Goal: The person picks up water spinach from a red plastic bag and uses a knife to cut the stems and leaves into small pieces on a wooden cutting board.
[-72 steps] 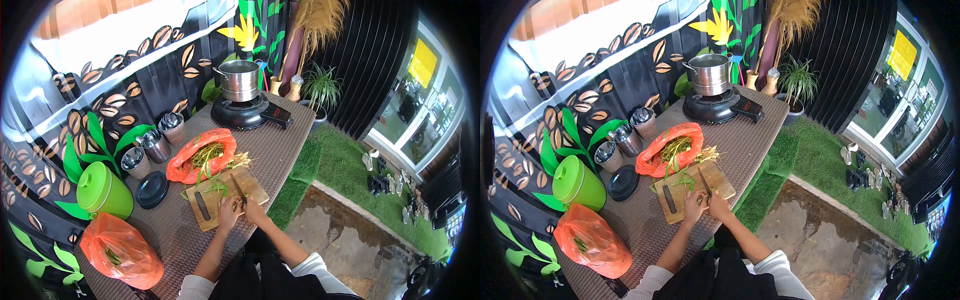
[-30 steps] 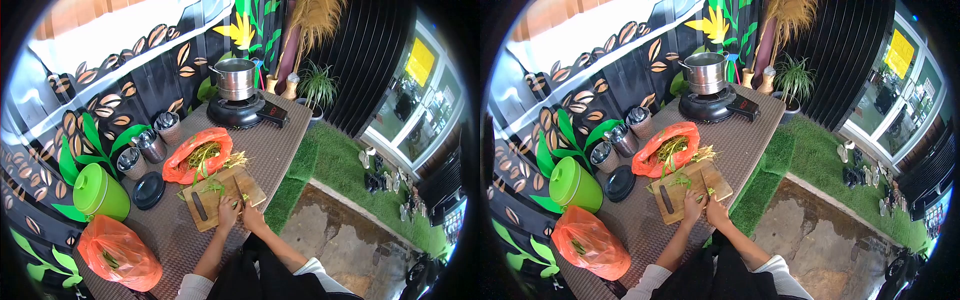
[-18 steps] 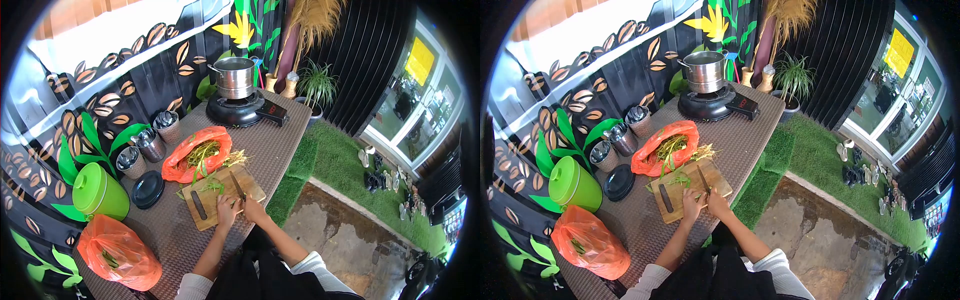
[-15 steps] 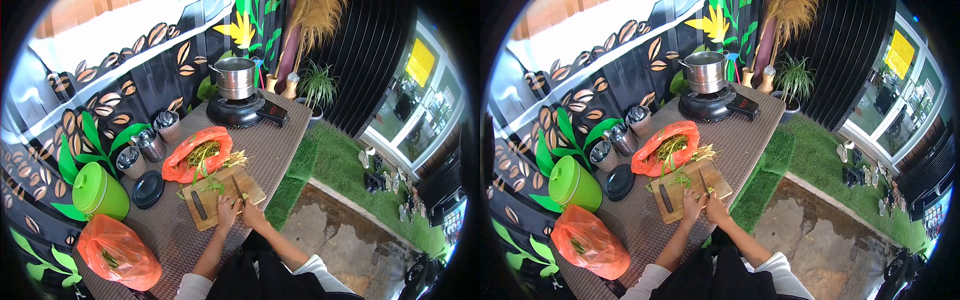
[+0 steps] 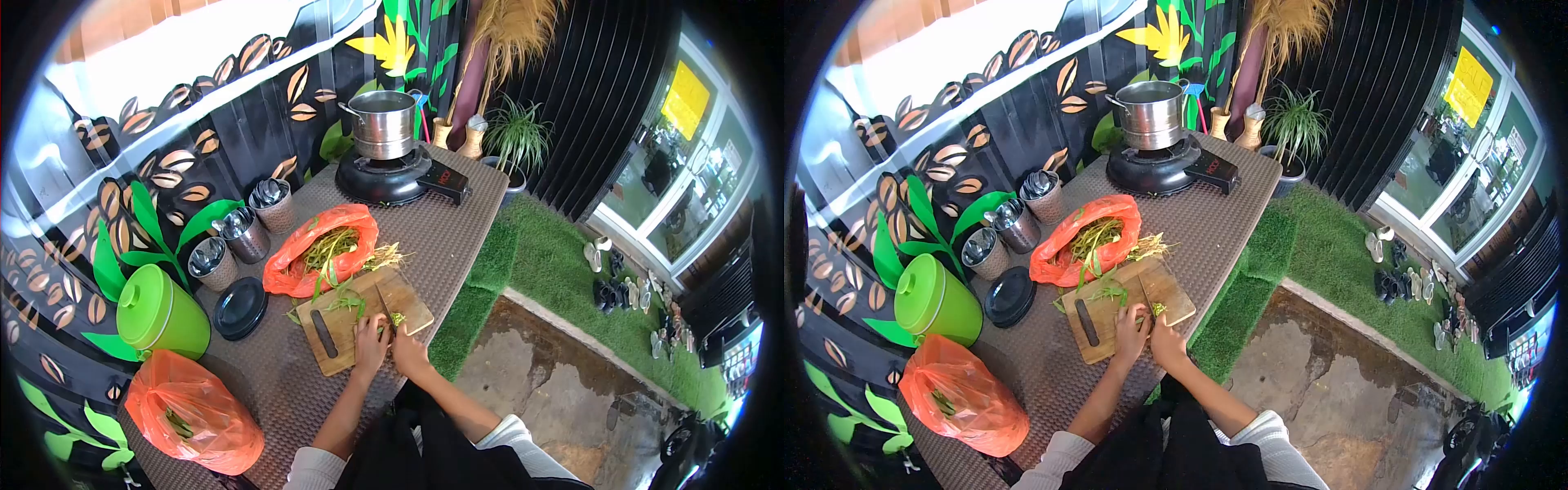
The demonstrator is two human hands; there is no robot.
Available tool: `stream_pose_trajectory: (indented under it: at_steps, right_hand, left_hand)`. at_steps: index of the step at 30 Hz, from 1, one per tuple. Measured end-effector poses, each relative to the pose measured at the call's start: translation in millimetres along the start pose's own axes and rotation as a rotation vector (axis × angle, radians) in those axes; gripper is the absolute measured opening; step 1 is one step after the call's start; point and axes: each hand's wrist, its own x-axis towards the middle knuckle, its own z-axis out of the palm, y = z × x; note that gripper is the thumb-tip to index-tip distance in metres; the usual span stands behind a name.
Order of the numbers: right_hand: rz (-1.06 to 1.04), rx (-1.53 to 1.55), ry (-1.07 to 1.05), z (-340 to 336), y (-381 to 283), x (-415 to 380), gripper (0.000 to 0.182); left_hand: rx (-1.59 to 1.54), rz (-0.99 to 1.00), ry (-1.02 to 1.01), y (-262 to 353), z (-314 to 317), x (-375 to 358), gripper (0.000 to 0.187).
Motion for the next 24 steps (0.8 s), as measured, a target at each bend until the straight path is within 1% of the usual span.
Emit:
stream_pose_trajectory:
  at_steps: [2, 3, 4, 5, 8, 10, 12, 14, 15, 17, 18, 20, 22, 24]
  right_hand:
    - [0.038, -0.015, -0.023, 4.7, 2.3, 8.8, 0.033]
    - [-0.009, 0.006, -0.01, 3.0, 5.1, 14.9, 0.034]
    - [-0.055, 0.027, 0.006, 1.8, 8.5, 18.3, 0.034]
    - [-0.054, 0.029, 0.009, 0.5, 12.2, 19.4, 0.034]
    - [-0.075, 0.072, -0.033, -10.8, 3.8, 5.9, 0.034]
    - [-0.001, -0.039, 0.042, -3.7, -4.1, -9.7, 0.033]
    - [0.021, 0.004, 0.031, 1.1, -5.9, -3.1, 0.033]
    - [0.044, 0.05, 0.016, 4.2, -1.5, 4.9, 0.033]
    - [0.01, 0.071, -0.006, -1.1, 1.3, 10.1, 0.033]
    - [-0.027, 0.089, -0.023, -8.0, 4.7, 11.7, 0.033]
    - [-0.038, 0.068, -0.032, -11.3, 4.0, 8.2, 0.033]
    - [-0.05, 0.045, -0.043, -10.5, -0.2, -2.4, 0.033]
    - [0.033, -0.054, -0.028, -3.6, -9.3, -13.3, 0.032]
    - [0.037, -0.004, -0.008, 4.1, -7.3, -2.4, 0.033]
  left_hand:
    - [0.039, 0.047, -0.044, 1.5, -3.1, 1.2, 0.022]
    - [0.039, 0.045, -0.047, 2.2, -4.0, 0.8, 0.022]
    - [0.106, 0.064, -0.057, 3.3, -4.5, 1.1, 0.022]
    - [0.171, 0.086, -0.064, 4.8, -5.1, 2.3, 0.022]
    - [0.216, 0.083, -0.071, 10.7, -7.4, 1.3, 0.023]
    - [0.232, 0.1, -0.036, 4.3, -5.1, -2.7, 0.025]
    - [0.247, 0.116, -0.004, 5.6, -4.6, -3.5, 0.026]
    - [0.249, 0.043, -0.008, 14.5, -7.1, -2.7, 0.027]
    - [0.249, 0.041, -0.011, 12.1, -6.4, -3.2, 0.027]
    - [0.141, -0.028, -0.023, 7.7, -4.5, 1.8, 0.022]
    - [0.14, -0.028, -0.019, 7.3, -4.1, 4.1, 0.022]
    - [0.104, -0.099, -0.01, 7.0, -3.9, 5.6, 0.017]
    - [0.099, -0.107, 0.013, 6.9, -4.7, 7.1, 0.015]
    - [0.096, -0.114, 0.03, 6.8, -5.8, 6.5, 0.014]
